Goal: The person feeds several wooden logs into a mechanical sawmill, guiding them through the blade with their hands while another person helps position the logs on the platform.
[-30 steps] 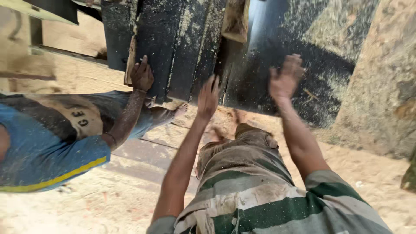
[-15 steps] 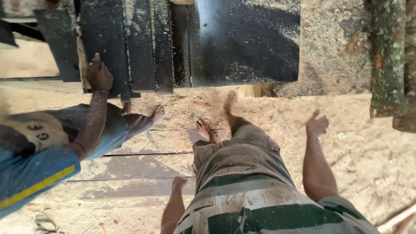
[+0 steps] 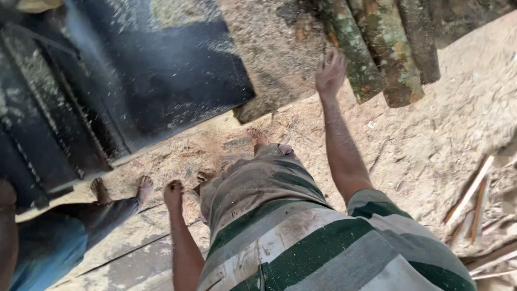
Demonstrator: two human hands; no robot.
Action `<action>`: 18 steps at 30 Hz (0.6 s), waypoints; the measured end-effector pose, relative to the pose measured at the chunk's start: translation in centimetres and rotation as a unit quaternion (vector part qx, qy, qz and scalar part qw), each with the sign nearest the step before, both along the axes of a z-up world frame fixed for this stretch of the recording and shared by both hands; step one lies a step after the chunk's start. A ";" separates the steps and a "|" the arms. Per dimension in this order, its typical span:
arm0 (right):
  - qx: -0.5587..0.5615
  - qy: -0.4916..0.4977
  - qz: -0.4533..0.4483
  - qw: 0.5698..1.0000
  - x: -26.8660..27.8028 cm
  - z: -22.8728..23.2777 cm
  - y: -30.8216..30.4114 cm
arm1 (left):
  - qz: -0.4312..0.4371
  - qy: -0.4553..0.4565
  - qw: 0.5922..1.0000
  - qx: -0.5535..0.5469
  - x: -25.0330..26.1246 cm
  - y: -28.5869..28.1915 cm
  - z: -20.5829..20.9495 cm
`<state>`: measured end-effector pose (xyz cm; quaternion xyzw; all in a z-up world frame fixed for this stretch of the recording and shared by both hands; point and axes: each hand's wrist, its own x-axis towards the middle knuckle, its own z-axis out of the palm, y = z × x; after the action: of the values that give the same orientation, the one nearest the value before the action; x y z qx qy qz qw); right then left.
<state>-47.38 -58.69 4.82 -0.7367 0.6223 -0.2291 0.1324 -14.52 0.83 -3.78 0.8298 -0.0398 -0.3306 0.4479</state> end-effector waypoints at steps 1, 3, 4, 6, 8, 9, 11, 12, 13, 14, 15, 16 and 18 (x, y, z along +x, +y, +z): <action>-0.001 -0.002 -0.018 1.000 -1.4 0.8 -2.5 | -0.028 0.028 0.999 0.015 -1.5 -1.6 -0.2; 0.024 0.014 -0.005 1.000 -4.9 1.5 -7.0 | -0.107 0.041 0.989 0.094 -4.0 -3.6 -1.4; 0.088 0.053 0.009 0.995 -6.7 1.7 -9.4 | -0.157 0.029 0.975 0.155 -5.8 -4.5 -1.2; 0.208 0.129 0.045 0.969 -9.2 2.0 -13.7 | -0.207 0.017 0.955 0.213 -8.2 -5.6 -0.8; 0.275 0.084 0.039 0.957 -10.6 1.5 -15.1 | -0.214 0.010 0.948 0.235 -10.2 -5.8 -0.9; 0.309 0.063 0.036 0.948 -10.8 1.3 -15.2 | -0.206 0.008 0.948 0.242 -11.1 -5.5 -1.1; 0.294 0.078 0.009 0.952 -9.3 0.8 -14.8 | -0.179 0.009 0.952 0.246 -11.9 -5.0 -1.7; 0.286 0.086 -0.006 0.954 -8.3 0.9 -14.1 | -0.140 0.035 0.960 0.240 -12.5 -4.7 -2.3; 0.249 0.123 -0.010 0.961 -7.3 1.1 -12.9 | -0.149 0.030 0.961 0.233 -12.7 -4.5 -2.8; 0.212 0.160 -0.013 0.964 -6.0 1.6 -11.1 | -0.158 0.026 0.961 0.226 -13.0 -4.3 -3.4; 0.173 0.196 -0.016 0.965 -4.7 2.4 -9.1 | -0.167 0.022 0.961 0.218 -13.3 -4.1 -4.0; 0.198 0.189 0.015 0.962 -4.1 3.8 -6.7 | -0.182 0.018 0.956 0.227 -13.5 -4.0 -4.3; 0.203 0.158 0.107 0.960 -2.9 6.8 -1.3 | -0.212 0.012 0.946 0.245 -13.9 -4.6 -4.6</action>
<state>-50.23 -59.99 11.66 -0.7833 0.5866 0.0367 0.2024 -28.44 -3.80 -8.36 0.8823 -0.1277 -0.4273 0.1508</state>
